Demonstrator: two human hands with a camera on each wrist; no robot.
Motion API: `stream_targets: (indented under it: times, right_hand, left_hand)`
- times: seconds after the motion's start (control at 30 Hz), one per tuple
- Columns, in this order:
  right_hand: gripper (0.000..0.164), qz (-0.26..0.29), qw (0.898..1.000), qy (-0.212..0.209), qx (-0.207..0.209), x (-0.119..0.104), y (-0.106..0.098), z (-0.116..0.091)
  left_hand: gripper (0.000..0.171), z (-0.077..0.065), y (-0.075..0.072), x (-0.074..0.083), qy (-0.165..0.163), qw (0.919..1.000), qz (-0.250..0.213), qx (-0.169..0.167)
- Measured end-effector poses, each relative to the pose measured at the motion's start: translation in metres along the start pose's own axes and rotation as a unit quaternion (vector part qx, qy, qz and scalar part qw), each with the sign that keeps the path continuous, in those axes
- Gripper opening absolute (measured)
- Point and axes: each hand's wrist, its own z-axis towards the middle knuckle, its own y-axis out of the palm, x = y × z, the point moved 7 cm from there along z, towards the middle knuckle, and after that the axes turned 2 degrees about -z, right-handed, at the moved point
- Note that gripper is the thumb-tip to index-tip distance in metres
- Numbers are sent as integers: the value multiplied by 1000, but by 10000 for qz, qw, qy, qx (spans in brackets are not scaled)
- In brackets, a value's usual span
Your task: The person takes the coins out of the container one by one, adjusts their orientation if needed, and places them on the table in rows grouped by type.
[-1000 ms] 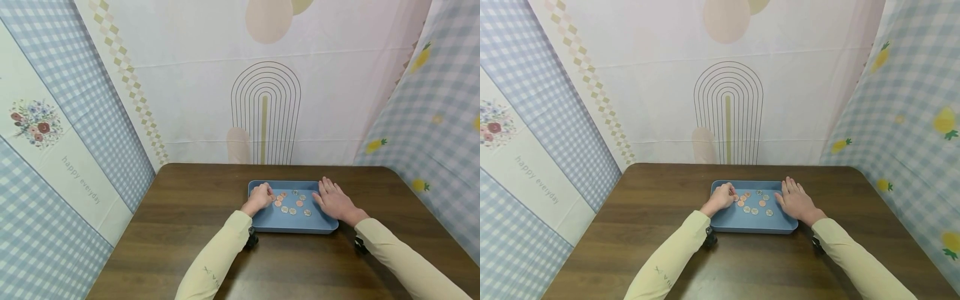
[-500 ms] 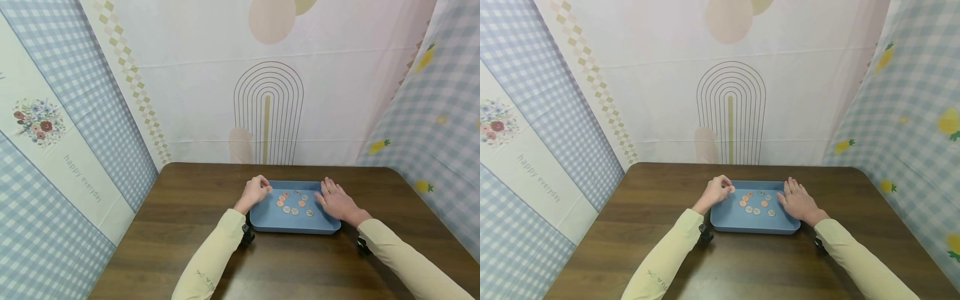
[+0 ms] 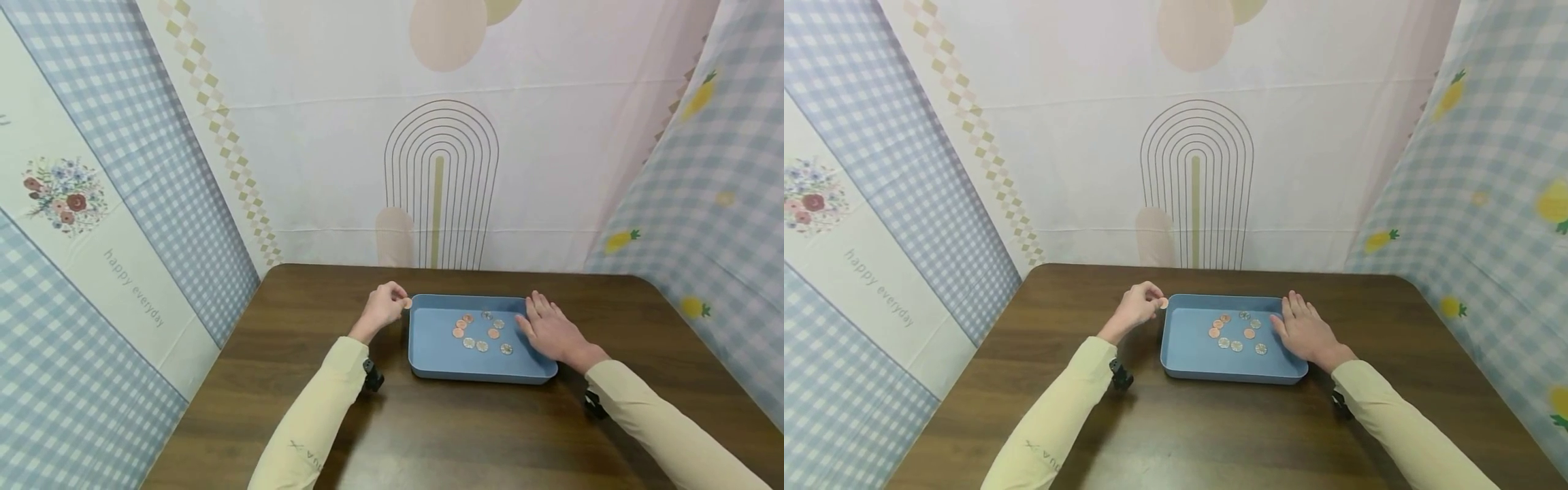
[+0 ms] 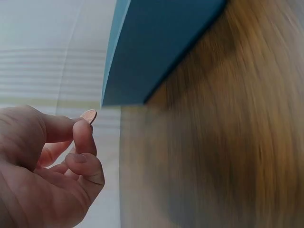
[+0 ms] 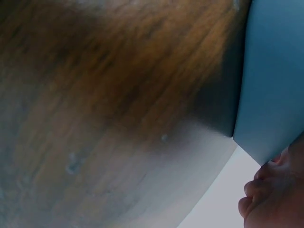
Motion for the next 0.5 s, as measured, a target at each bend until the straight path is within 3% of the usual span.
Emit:
stream_targets:
  times: [0.2,0.5]
  right_hand:
    - [77,91,10000,23,-23,3,0,2]
    - [77,97,9999,15,-108,4,1,6]
  left_hand:
    - [15,-1,-24,-20,-248,9994,213,92]
    - [15,-2,-49,-47,-527,9970,562,89]
